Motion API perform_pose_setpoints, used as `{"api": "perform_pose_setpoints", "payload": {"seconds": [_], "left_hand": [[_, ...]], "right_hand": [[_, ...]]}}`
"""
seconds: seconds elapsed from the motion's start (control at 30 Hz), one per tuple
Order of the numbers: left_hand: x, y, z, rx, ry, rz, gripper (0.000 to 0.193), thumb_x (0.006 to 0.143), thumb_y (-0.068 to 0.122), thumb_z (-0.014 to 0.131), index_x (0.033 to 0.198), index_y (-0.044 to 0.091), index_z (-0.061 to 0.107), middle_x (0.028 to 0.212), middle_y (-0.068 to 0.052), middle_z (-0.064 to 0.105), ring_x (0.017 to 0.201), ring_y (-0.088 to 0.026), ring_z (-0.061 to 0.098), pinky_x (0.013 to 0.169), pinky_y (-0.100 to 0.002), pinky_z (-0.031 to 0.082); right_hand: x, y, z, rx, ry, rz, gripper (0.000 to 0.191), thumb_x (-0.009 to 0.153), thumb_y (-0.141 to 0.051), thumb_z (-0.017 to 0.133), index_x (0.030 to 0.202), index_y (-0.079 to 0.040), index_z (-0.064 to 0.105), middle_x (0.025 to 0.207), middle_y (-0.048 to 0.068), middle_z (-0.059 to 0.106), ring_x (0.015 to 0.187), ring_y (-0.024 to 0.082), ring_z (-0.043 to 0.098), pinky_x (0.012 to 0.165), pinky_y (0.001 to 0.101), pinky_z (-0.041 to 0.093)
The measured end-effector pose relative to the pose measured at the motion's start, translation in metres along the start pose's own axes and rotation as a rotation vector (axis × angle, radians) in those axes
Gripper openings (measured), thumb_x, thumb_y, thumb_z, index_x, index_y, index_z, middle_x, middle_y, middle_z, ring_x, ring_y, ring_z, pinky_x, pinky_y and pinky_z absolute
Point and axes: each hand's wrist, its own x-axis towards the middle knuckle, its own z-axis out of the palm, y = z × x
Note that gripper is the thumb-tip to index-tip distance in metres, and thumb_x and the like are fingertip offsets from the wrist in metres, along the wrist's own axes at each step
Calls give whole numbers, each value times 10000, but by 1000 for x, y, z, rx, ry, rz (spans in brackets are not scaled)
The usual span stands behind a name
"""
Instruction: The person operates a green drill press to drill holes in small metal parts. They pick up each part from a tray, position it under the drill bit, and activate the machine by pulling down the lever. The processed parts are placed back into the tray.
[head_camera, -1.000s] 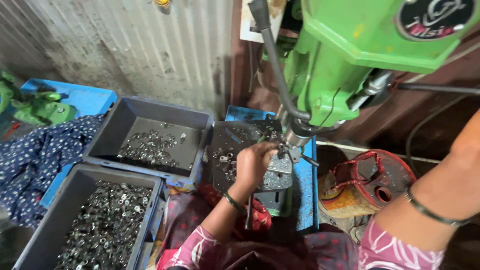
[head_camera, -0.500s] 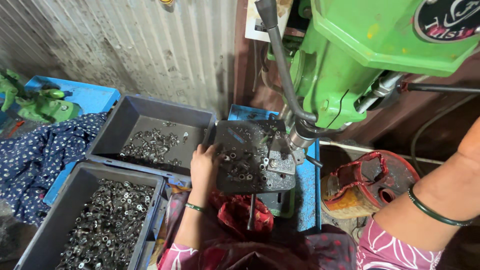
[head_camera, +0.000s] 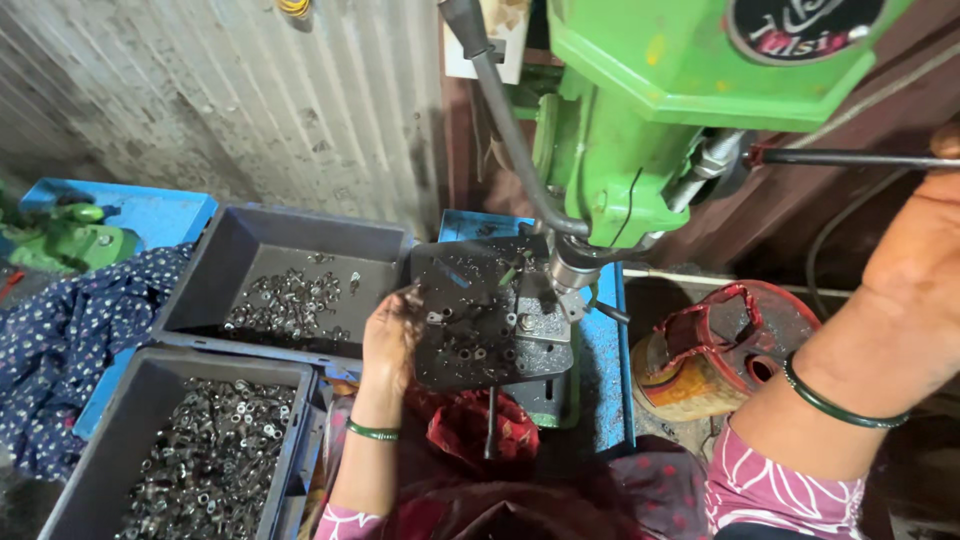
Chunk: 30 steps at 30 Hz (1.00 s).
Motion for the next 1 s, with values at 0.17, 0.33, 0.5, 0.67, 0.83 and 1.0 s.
{"api": "perform_pose_setpoints", "payload": {"seconds": [0.17,0.33,0.5,0.67,0.83,1.0], "left_hand": [[-25,-7,52,-195,-290,-247,288,972,272,640,1122,28,667,851,-50,690,654,-111,614,569,-243,478],[-39,-20,110,261,-224,-63,263,891,61,711,1136,-10,644,999,-37,752,908,-139,732,792,-277,591],[-31,-20,138,492,-175,240,278,846,10,816,1098,-32,709,998,-72,720,902,-107,678,809,-262,566],[-26,-16,149,400,-172,167,298,820,-17,788,1108,-3,712,974,-41,770,899,-74,698,820,-235,561],[-22,-25,148,363,-155,190,199,811,-64,801,972,-22,693,937,-33,784,872,-76,707,810,-242,563],[-17,-43,143,273,-122,195,181,826,-60,805,962,-6,697,918,-21,762,841,-55,662,772,-230,527]], "right_hand": [[1,-2,2,-4,-6,-28,486,1043,-474,372,779,-69,320,672,60,330,640,217,322,719,355,359],[1,-5,4,-11,-9,-48,481,1045,-464,368,778,-68,316,672,61,325,638,218,317,714,357,354],[-1,-8,4,-16,-11,-66,475,1046,-454,364,776,-67,312,671,62,320,637,219,313,709,359,349],[-1,-10,5,-8,-12,-81,470,1048,-444,359,775,-65,308,670,63,314,635,221,309,705,362,344],[2,-9,5,-2,-12,-91,465,1049,-435,355,774,-64,304,670,63,309,634,222,305,700,364,339],[1,-10,5,-11,-14,-102,459,1050,-425,351,772,-62,299,669,64,304,632,223,301,695,366,333]]}}
